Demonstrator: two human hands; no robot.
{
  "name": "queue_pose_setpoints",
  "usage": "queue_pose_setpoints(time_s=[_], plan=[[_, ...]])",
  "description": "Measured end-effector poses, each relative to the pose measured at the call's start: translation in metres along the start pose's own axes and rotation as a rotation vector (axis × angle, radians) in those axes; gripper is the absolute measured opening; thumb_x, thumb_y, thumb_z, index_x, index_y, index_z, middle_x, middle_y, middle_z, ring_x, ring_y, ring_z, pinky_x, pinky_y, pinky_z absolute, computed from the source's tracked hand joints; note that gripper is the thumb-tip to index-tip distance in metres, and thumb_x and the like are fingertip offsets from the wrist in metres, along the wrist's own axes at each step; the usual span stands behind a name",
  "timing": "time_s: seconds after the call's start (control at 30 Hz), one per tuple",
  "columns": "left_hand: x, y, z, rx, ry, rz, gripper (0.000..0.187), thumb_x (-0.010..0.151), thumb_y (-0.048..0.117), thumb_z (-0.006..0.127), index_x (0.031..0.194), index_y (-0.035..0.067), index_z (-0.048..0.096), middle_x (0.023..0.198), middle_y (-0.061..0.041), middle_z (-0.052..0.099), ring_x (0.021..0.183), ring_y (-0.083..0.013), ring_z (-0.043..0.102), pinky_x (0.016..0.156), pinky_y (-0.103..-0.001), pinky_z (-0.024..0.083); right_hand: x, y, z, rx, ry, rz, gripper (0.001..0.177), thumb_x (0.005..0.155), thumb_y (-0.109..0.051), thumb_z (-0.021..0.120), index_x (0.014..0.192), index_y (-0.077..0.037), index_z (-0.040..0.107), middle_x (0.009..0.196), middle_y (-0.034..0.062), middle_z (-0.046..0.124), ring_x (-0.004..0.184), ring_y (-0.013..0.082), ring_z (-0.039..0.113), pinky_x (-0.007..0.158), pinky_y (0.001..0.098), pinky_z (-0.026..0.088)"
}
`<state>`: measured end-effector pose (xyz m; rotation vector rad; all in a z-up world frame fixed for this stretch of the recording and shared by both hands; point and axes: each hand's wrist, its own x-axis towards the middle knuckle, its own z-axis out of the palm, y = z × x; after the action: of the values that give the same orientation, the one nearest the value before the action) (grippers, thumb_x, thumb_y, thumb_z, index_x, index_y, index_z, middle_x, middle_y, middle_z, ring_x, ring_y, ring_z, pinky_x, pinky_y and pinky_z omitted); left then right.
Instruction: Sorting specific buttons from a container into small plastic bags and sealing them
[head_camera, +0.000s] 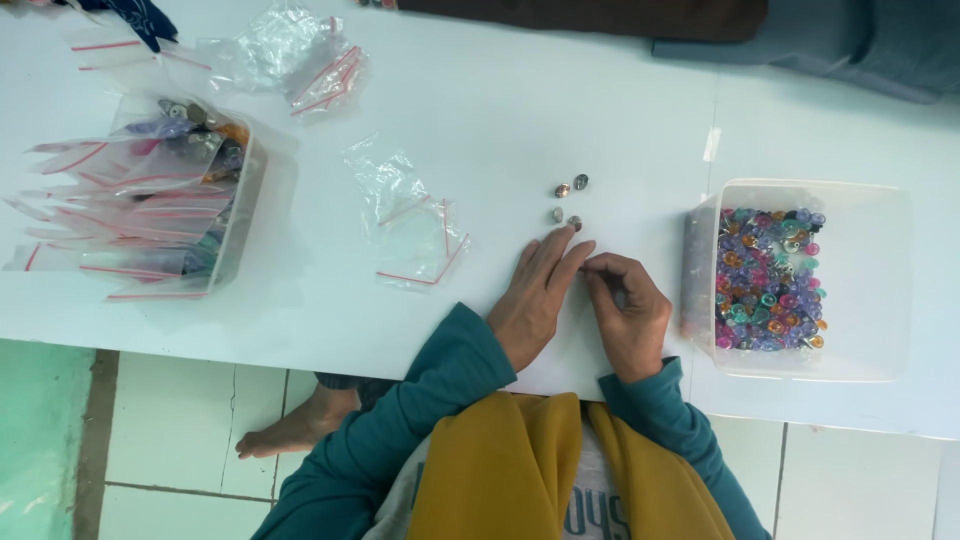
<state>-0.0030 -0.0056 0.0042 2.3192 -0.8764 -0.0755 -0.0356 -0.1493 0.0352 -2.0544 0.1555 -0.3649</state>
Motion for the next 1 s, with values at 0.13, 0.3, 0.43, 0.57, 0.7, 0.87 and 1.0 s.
queue_pose_setpoints(time_s=[0.13,0.3,0.43,0.57,0.7,0.87,1.0], plan=[[0.002,-0.001,0.002,-0.027,-0.020,-0.021,0.054,0.111,0.000,0.032,0.162,0.009,0.017,0.162,-0.024,0.024,0.154,-0.0371,0.028,0.128,-0.055,0.021,0.001,0.010,0.003,-0.048,-0.005,-0.039,0.015,0.094,0.005,0.074,0.107,-0.003,0.074,0.099,0.0123,0.076,0.096,0.0283,0.075,0.083,0.0389,0.059],[-0.003,-0.013,0.014,-0.038,0.056,-0.012,0.055,0.109,0.015,0.049,0.159,0.012,0.026,0.162,-0.021,0.028,0.152,-0.0356,0.033,0.126,-0.054,0.029,0.002,0.008,0.002,-0.083,-0.033,-0.082,0.019,0.094,0.008,0.072,0.109,-0.003,0.073,0.102,0.0137,0.074,0.091,0.0321,0.072,0.076,0.0398,0.057],[-0.018,-0.025,0.013,-0.146,0.137,0.002,0.048,0.107,0.017,0.056,0.152,0.010,0.041,0.156,-0.021,0.037,0.146,-0.0356,0.041,0.123,-0.054,0.032,0.002,0.004,0.001,-0.071,-0.049,-0.084,0.020,0.093,0.009,0.071,0.109,-0.003,0.073,0.101,0.0152,0.074,0.089,0.0333,0.072,0.075,0.0410,0.057],[-0.018,-0.035,0.014,-0.148,0.220,-0.020,0.033,0.105,0.012,0.060,0.137,0.005,0.057,0.140,-0.014,0.049,0.131,-0.0283,0.054,0.117,-0.047,0.041,0.002,0.008,0.003,-0.099,-0.063,-0.115,0.021,0.093,0.009,0.070,0.110,-0.002,0.073,0.103,0.0150,0.074,0.095,0.0336,0.072,0.079,0.0409,0.057],[-0.005,-0.031,0.000,-0.205,0.235,-0.046,0.024,0.105,0.009,0.059,0.127,0.000,0.063,0.119,-0.011,0.056,0.114,-0.0258,0.061,0.105,-0.041,0.051,0.004,0.013,0.006,-0.111,-0.053,-0.132,0.020,0.092,0.009,0.072,0.109,-0.003,0.073,0.103,0.0143,0.074,0.099,0.0339,0.072,0.082,0.0414,0.057],[0.003,-0.036,0.006,-0.132,0.253,-0.030,0.023,0.105,0.013,0.059,0.125,0.003,0.065,0.116,-0.005,0.054,0.110,-0.0196,0.060,0.096,-0.033,0.055,0.005,0.019,0.008,-0.113,-0.047,-0.126,0.020,0.093,0.008,0.071,0.110,-0.002,0.072,0.103,0.0154,0.074,0.101,0.0347,0.072,0.085,0.0429,0.057],[0.005,-0.029,0.000,-0.137,0.324,-0.009,0.020,0.102,0.007,0.063,0.121,0.000,0.067,0.111,-0.010,0.057,0.105,-0.0261,0.061,0.090,-0.036,0.056,0.006,0.021,0.007,-0.103,-0.032,-0.161,0.019,0.092,0.007,0.074,0.108,-0.002,0.073,0.103,0.0145,0.074,0.091,0.0323,0.073,0.075,0.0403,0.060]])
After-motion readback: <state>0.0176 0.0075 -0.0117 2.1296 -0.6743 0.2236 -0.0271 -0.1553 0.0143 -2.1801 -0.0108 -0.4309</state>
